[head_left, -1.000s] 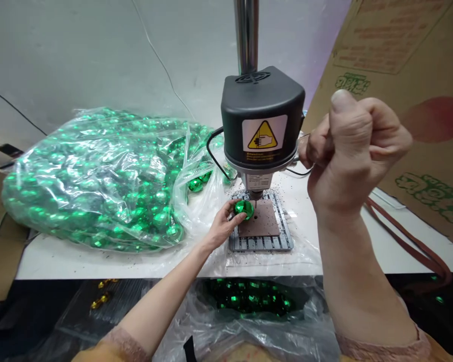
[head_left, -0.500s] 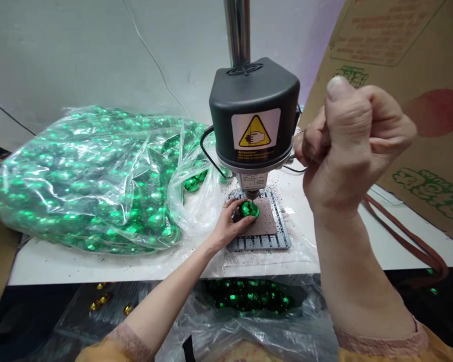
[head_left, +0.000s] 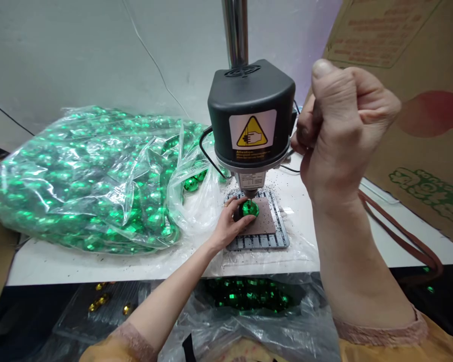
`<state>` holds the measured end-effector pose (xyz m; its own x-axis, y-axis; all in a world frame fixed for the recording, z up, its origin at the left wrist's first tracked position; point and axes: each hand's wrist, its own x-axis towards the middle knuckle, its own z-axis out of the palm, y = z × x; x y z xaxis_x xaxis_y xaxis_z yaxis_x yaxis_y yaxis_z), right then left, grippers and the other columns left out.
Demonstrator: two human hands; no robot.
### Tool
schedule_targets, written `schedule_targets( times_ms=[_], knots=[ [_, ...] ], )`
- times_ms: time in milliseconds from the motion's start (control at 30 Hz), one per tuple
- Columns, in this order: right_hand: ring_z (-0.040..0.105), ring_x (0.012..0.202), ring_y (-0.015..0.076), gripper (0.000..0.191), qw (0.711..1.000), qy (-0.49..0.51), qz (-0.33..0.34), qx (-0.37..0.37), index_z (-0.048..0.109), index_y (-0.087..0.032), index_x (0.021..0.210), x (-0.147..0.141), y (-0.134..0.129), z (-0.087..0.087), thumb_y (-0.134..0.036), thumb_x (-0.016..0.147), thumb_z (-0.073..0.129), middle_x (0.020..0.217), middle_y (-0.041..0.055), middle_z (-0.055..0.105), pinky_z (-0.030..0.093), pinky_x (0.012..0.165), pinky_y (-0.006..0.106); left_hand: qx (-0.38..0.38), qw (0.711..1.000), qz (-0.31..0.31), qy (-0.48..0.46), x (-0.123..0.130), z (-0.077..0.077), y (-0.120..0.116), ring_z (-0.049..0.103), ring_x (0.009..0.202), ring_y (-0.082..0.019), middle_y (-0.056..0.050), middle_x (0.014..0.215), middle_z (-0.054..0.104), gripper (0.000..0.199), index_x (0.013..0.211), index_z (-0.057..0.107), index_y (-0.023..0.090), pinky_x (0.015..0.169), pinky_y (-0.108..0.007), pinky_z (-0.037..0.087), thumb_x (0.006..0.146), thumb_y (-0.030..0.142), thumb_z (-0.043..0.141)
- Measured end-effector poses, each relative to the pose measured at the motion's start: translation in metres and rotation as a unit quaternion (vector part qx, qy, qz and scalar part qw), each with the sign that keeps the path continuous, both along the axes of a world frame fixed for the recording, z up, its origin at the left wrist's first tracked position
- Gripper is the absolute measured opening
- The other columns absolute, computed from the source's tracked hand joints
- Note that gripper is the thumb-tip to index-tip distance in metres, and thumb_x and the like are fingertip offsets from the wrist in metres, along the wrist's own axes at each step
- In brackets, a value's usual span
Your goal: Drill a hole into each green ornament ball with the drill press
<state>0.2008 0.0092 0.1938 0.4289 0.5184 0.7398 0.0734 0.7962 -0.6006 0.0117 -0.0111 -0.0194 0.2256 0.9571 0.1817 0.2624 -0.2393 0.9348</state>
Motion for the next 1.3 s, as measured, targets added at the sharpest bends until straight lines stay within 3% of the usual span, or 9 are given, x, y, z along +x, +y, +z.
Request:
schedule_targets(
  times_ms=[133, 333, 467, 633, 767, 1033, 1300],
  knots=[
    [0.033, 0.044, 0.008, 0.061, 1.0, -0.003, -0.002, 0.009, 0.032, -0.024, 0.059, 0.0, -0.001, -0.001, -0.059, 0.089, 0.071, 0.049, -0.0052, 0.035, 0.029, 0.042, 0.03, 0.018, 1.0, -0.021, -0.009, 0.009, 0.002, -0.003, 0.054, 0.142, -0.036, -0.012, 0.136, 0.068, 0.054, 0.125, 0.073, 0.025, 0.124, -0.053, 0.036, 0.078, 0.041, 0.091],
    [0.031, 0.04, 0.0081, 0.063, 1.0, 0.004, 0.026, -0.001, 0.031, -0.024, 0.057, 0.003, 0.002, 0.0, -0.06, 0.084, 0.076, 0.046, -0.006, 0.034, 0.027, 0.038, 0.031, -0.027, 0.999, -0.026, -0.039, 0.013, 0.006, -0.007, 0.064, 0.125, -0.031, -0.008, 0.126, 0.073, 0.051, 0.123, 0.072, 0.025, 0.12, -0.05, 0.039, 0.078, 0.036, 0.092],
    [0.032, 0.04, 0.0074, 0.057, 0.999, 0.034, 0.016, 0.001, 0.034, -0.023, 0.057, -0.001, -0.008, -0.002, -0.043, 0.088, 0.076, 0.046, -0.0065, 0.034, 0.025, 0.04, 0.029, -0.032, 0.998, -0.023, -0.043, 0.012, 0.006, -0.008, 0.062, 0.124, -0.032, -0.008, 0.123, 0.073, 0.051, 0.122, 0.072, 0.025, 0.115, -0.047, 0.043, 0.077, 0.037, 0.093],
    [0.03, 0.04, 0.0073, 0.048, 0.999, 0.034, -0.011, 0.035, 0.036, -0.022, 0.057, -0.007, -0.028, -0.016, -0.025, 0.093, 0.067, 0.046, -0.0067, 0.033, 0.026, 0.043, 0.03, -0.005, 0.999, -0.028, -0.023, 0.013, 0.004, -0.007, 0.062, 0.122, -0.03, -0.008, 0.126, 0.072, 0.052, 0.125, 0.07, 0.025, 0.112, -0.045, 0.044, 0.079, 0.037, 0.091],
    [0.03, 0.041, 0.008, 0.05, 0.996, 0.034, -0.047, 0.07, 0.034, -0.021, 0.054, -0.01, -0.034, -0.03, -0.024, 0.092, 0.066, 0.045, -0.0067, 0.031, 0.03, 0.046, 0.033, 0.002, 1.0, -0.029, -0.011, 0.012, 0.003, -0.008, 0.061, 0.122, -0.03, -0.008, 0.127, 0.07, 0.052, 0.127, 0.07, 0.025, 0.11, -0.044, 0.044, 0.081, 0.039, 0.09],
    [0.026, 0.041, 0.005, 0.05, 0.991, 0.023, -0.075, 0.112, 0.022, -0.018, 0.058, -0.018, -0.041, -0.045, -0.018, 0.09, 0.06, 0.048, -0.0059, 0.027, 0.026, 0.044, 0.029, 0.002, 1.0, -0.02, -0.006, 0.012, 0.001, -0.008, 0.061, 0.123, -0.031, -0.008, 0.126, 0.071, 0.052, 0.124, 0.071, 0.026, 0.112, -0.046, 0.043, 0.079, 0.04, 0.091],
    [0.023, 0.045, 0.0059, 0.046, 0.986, 0.035, -0.087, 0.138, 0.03, -0.018, 0.059, -0.013, -0.037, -0.061, -0.02, 0.088, 0.065, 0.05, -0.0061, 0.031, 0.025, 0.044, 0.027, 0.007, 1.0, -0.026, -0.005, 0.012, -0.001, -0.007, 0.06, 0.129, -0.033, -0.009, 0.131, 0.069, 0.054, 0.126, 0.07, 0.026, 0.117, -0.049, 0.039, 0.079, 0.041, 0.091]
  ],
)
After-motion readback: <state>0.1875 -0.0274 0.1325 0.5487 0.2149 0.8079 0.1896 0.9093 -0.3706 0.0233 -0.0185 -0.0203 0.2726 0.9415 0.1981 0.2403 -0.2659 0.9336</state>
